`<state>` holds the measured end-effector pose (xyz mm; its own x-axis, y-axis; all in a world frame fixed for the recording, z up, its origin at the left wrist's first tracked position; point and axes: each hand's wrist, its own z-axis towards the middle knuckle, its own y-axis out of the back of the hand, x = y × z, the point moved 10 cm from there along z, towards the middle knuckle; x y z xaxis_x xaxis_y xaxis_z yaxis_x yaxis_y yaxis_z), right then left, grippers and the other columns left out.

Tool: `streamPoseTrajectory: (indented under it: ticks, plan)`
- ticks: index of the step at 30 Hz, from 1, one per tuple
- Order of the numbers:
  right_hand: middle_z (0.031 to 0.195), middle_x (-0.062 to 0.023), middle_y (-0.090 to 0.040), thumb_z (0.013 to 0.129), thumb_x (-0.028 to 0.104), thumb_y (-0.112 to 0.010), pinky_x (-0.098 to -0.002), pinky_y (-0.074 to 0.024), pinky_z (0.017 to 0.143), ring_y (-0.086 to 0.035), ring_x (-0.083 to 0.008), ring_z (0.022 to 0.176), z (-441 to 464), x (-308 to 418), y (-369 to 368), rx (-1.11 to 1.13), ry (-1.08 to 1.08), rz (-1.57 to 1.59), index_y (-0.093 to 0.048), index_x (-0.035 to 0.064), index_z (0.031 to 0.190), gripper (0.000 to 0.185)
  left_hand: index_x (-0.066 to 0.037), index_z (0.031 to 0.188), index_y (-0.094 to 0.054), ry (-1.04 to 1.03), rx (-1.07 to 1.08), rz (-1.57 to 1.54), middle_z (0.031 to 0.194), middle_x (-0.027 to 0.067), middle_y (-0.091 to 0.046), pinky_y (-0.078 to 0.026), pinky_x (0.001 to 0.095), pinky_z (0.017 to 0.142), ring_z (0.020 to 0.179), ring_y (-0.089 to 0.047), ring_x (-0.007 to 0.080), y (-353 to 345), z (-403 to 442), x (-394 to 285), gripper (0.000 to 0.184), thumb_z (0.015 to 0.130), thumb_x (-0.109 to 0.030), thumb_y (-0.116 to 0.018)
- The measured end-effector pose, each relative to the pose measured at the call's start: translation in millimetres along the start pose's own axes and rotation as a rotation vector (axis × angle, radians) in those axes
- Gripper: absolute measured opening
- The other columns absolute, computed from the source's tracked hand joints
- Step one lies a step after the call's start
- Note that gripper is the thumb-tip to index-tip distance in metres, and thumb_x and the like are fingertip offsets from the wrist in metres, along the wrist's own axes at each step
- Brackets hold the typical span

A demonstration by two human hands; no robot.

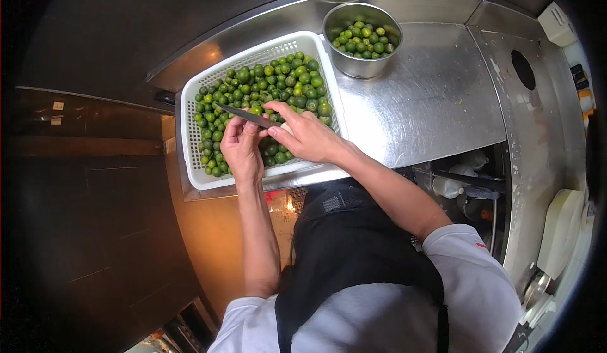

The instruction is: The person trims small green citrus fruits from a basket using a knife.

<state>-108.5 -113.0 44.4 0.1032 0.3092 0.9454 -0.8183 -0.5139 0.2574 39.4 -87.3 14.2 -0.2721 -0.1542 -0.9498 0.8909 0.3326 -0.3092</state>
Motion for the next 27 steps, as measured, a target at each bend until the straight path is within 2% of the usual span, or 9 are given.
streamPoseTrajectory:
  ticks: [6,13,18,20,23,27]
  plan:
    - [0.067,-0.0201,-0.061,0.096,0.026,-0.05,-0.0475,-0.0455,0.067,-0.064,-0.0407,0.07,0.0,0.0,-0.7,0.035,-0.035,-0.027,-0.04,0.0054,0.134,0.044,0.006,0.109,-0.059,-0.075,-0.067,-0.02,0.099,0.01,-0.064,-0.058,0.0267,0.071,0.087,-0.068,0.0218,12.9,5.4,-9.3,0.026,0.088,-0.006,-0.068]
    - [0.072,-0.0207,-0.063,0.097,0.026,-0.049,-0.0476,-0.0451,0.068,-0.064,-0.0408,0.073,3.6,-9.6,-5.1,-0.006,0.008,0.011,-0.043,0.0057,0.13,0.04,0.006,0.107,-0.062,-0.127,0.019,0.308,0.099,0.0098,-0.065,-0.058,0.0271,0.073,0.083,-0.067,0.0172,7.1,0.6,-16.5,0.022,0.086,0.001,-0.067]
    - [0.076,-0.02,-0.065,0.097,0.026,-0.048,-0.0461,-0.046,0.068,-0.065,-0.0407,0.077,3.5,-8.9,-3.4,-0.003,-0.017,0.001,-0.046,0.0047,0.124,0.035,0.007,0.108,-0.061,-0.093,-0.059,0.098,0.1,0.009,-0.064,-0.059,0.0295,0.076,0.085,-0.066,0.0169,8.0,-3.9,-5.6,0.023,0.086,0.001,-0.067]
    - [0.078,-0.0196,-0.065,0.097,0.026,-0.048,-0.0461,-0.0459,0.068,-0.064,-0.0415,0.078,2.8,-10.8,-3.3,0.018,-0.042,-0.004,-0.047,0.0042,0.123,0.034,0.007,0.109,-0.06,-0.102,-0.043,0.163,0.099,0.0093,-0.064,-0.058,0.0292,0.076,0.085,-0.066,0.0168,2.1,-5.9,-9.2,0.025,0.087,0.001,-0.067]
    - [0.073,-0.0167,-0.064,0.098,0.028,-0.048,-0.0422,-0.0462,0.063,-0.065,-0.0324,0.071,4.8,-13.2,-0.6,-0.046,0.044,0.05,-0.046,0.0038,0.123,0.035,0.008,0.113,-0.058,-0.125,-0.004,0.216,0.102,0.0101,-0.064,-0.057,0.0283,0.078,0.086,-0.066,0.0164,-2.2,-13.2,-4.4,0.029,0.086,0.0,-0.068]
    - [0.065,-0.0067,-0.054,0.1,0.03,-0.046,-0.0303,-0.0415,0.052,-0.054,-0.0128,0.058,7.1,-20.4,-7.7,0.052,-0.091,0.312,-0.047,0.0046,0.122,0.033,0.005,0.114,-0.06,-0.078,0.013,0.153,0.106,0.0073,-0.062,-0.056,0.0267,0.078,0.089,-0.064,0.0148,-3.8,-13.4,-1.8,0.03,0.086,0.0,-0.069]
